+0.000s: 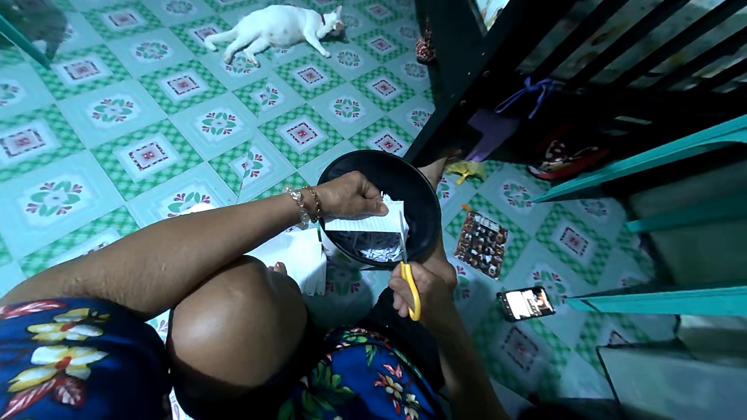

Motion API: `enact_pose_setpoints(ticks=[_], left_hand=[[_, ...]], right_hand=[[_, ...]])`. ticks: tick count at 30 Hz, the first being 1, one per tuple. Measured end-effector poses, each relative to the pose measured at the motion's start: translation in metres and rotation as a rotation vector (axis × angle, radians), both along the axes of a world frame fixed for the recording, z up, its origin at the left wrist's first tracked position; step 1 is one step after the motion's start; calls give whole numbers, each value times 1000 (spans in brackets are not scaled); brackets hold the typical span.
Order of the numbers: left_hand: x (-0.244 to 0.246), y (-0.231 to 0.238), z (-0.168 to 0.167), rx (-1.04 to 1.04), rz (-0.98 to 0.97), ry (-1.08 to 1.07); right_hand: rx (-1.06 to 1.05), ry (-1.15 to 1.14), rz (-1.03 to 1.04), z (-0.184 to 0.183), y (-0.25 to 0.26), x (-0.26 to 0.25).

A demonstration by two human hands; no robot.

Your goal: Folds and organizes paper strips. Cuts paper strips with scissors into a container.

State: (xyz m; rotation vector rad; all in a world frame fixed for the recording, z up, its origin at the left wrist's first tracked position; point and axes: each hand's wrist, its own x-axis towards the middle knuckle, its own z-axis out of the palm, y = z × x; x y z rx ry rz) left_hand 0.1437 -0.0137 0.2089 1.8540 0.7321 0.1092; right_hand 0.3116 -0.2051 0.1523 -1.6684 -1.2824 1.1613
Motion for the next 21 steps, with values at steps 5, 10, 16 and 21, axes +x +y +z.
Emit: enact_pose_setpoints(ticks=[5,10,16,21], left_hand=[[2,-2,2,-10,-20,4],[2,-3,1,-18,-14,18],[4,-3,-1,-13,-68,39],[5,-4,-1,-64,-54,76]], right_hand=[[50,27,12,-2,3,-1],[10,-4,-23,0,3,-2],[51,53,19,-4,5,-3],[51,35,-28,-5,7,-6]])
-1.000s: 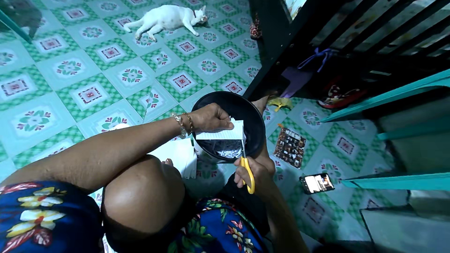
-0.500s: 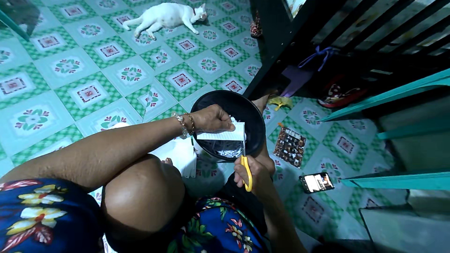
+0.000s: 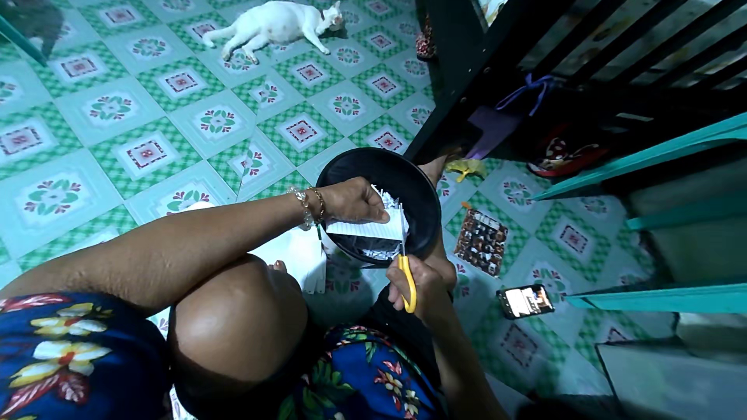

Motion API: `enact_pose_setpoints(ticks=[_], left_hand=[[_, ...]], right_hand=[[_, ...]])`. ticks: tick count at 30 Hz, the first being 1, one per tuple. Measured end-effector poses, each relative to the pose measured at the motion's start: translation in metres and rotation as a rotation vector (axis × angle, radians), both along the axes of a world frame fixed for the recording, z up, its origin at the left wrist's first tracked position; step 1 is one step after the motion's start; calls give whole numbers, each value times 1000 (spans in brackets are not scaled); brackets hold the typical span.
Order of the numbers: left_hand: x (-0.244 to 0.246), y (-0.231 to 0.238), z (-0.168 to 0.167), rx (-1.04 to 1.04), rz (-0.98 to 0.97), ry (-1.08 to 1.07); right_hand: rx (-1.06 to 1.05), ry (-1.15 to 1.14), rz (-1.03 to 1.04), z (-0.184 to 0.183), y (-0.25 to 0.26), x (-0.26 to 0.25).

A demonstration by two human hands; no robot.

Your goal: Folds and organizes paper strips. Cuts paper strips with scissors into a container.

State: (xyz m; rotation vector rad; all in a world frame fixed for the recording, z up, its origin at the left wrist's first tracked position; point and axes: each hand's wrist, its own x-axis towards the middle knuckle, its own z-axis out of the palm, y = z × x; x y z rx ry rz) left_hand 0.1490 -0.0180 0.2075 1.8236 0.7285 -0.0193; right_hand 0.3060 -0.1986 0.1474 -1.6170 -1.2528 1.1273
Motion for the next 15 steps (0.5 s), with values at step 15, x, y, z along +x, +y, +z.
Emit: enact_pose_setpoints(ticks=[15], left_hand=[[-9,4,-2,2,146,-78]], right_hand=[[-222,101,122,7,-11,12]])
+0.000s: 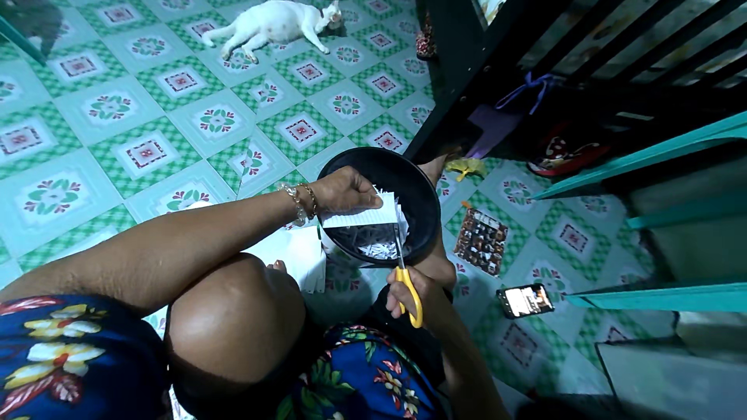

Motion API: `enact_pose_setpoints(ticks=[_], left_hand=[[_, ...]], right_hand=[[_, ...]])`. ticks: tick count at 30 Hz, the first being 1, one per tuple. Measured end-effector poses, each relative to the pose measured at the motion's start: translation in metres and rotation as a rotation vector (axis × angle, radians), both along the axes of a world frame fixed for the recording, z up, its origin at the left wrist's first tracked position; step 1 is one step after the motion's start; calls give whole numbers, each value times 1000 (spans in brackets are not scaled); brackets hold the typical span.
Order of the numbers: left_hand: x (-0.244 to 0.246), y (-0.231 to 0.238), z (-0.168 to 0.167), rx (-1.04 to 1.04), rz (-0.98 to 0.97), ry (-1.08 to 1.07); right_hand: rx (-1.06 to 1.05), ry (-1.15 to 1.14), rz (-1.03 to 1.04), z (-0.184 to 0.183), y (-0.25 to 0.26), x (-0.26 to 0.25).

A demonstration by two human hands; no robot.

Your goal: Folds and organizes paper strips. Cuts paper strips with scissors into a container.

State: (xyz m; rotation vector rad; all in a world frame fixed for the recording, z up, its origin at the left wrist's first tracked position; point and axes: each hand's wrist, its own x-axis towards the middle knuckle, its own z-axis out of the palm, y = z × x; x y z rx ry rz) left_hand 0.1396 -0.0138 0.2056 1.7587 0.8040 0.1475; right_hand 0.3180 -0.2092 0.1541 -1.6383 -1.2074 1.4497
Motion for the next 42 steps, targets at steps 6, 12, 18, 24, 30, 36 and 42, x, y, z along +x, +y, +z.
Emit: enact_pose_setpoints(ticks=[6,12,18,24,30,36,42], left_hand=[[4,1,-3,91,-68,-4],[5,-1,-1,77,-66,9],[6,-1,0,80,-76,31],[8,-3,1,6,-88,14],[8,-4,2,11,-94,42],[11,-5,1,27,-159,85],[13,-6,-2,-37,-131,169]], right_hand=[[134,-17,-15,-3,9,-2],[138,-38,-37,-2,9,-3],[167,-120,-87,-5,6,-8],[208,-86,-81,-6,8,-10],[189,-106,-108,-5,8,-12],[232,-43,-72,-10,11,-12],[211,-45,-120,-14,10,-14]])
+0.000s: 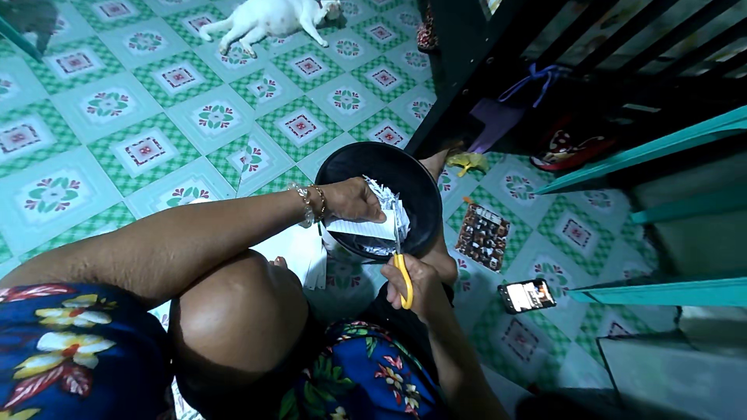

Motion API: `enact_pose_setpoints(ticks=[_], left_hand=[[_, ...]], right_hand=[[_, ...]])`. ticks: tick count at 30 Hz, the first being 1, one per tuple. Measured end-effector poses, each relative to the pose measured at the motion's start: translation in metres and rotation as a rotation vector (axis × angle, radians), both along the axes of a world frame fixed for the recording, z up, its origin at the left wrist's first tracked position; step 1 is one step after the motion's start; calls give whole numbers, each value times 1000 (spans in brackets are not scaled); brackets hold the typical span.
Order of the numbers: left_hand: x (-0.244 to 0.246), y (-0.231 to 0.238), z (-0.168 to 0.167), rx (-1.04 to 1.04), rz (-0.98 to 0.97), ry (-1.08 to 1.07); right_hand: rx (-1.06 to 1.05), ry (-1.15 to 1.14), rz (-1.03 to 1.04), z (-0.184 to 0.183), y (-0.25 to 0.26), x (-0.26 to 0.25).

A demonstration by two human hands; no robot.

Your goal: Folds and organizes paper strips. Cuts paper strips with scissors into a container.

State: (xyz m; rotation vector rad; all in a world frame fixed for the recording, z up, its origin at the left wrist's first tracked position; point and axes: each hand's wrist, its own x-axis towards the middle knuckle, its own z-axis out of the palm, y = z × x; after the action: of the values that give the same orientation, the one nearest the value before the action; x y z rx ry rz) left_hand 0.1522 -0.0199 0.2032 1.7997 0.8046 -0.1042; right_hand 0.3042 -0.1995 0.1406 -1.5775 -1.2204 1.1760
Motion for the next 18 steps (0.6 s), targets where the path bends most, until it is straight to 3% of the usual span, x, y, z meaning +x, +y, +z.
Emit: enact_pose_setpoints(ticks=[4,10,18], left_hand=[[0,1,-2,-14,-2,-3],[-7,6,-1,58,101,-117],[-3,3,-2,109,60,-145]], right_hand=[[-24,51,13,-2,0,2],[-240,72,111,8,-11,15],[-108,53,128,8,-4,14]])
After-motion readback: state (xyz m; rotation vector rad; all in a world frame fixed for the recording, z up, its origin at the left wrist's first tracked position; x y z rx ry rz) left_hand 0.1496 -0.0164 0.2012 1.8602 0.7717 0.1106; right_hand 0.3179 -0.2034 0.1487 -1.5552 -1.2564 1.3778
